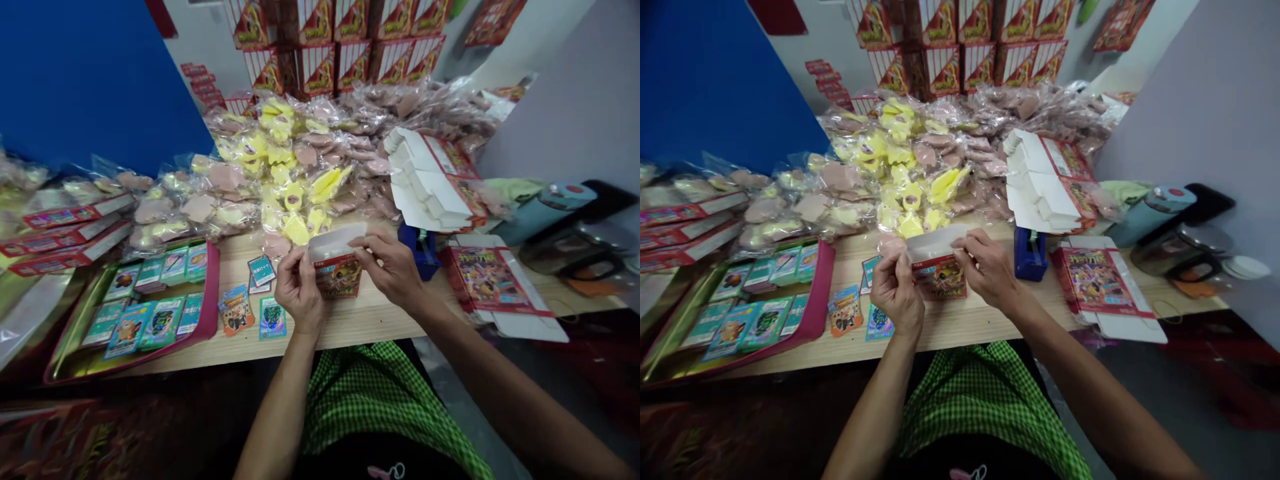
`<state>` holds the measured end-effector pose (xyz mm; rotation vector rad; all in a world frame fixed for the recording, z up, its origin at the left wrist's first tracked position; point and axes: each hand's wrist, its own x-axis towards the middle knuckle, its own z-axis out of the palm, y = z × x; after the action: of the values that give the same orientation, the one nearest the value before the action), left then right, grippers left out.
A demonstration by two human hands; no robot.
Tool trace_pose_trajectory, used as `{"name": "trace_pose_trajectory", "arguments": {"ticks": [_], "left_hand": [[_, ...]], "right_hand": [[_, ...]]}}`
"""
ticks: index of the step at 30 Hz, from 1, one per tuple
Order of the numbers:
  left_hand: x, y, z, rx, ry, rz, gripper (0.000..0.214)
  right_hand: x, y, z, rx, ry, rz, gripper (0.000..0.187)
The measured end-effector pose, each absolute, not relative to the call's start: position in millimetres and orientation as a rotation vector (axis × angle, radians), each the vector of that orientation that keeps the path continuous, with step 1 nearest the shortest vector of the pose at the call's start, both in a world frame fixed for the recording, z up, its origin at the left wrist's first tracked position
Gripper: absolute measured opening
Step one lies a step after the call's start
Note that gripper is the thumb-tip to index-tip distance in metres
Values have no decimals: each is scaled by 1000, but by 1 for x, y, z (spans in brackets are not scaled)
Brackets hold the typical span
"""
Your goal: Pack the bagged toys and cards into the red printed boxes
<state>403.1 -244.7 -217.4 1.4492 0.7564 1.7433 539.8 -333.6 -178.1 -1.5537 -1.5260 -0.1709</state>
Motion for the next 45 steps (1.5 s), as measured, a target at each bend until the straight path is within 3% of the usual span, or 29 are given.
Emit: {"name": "trace_pose_trajectory", "arguments": {"ticks": [9,13,17,19,21,24,29,34,39,45], "left_hand": [[380,-231,-218,2107,456,1649,14],[375,-227,-206,1864,412,1333,9],[376,-231,-204,1541,377,1112,38],[377,-235,-206,1557,381,1057,26],[378,-239,-209,1539,331,1049,28],[382,-245,-213,1461,210,1083,33],[386,-253,-218,1573,346,1233,15],[385,-249,-217,1718,409,1345,25],[378,-236,-202,1867,187,1235,18],[365,-214,-190,2182,-1,1106,21]], "right_hand": [[544,-347,-179,-1425,-1616,-195,22],[544,-358,-182,-1429,-1546,-165,18],[549,-358,-181,-1418,-1496,-49,40],[552,-356,-179,-1389,-1580,-71,28],[556,-355,-177,-1355,-1668,-139,17],[559,-360,-173,-1342,-1773,-134,16],[560,-373,-163,-1460,-1870,14,12],[559,-369,-157,-1594,-1918,-115,29],[562,-363,-154,-1588,-2010,-250,12],[566,-373,-159,-1515,-2139,-354,16]]}}
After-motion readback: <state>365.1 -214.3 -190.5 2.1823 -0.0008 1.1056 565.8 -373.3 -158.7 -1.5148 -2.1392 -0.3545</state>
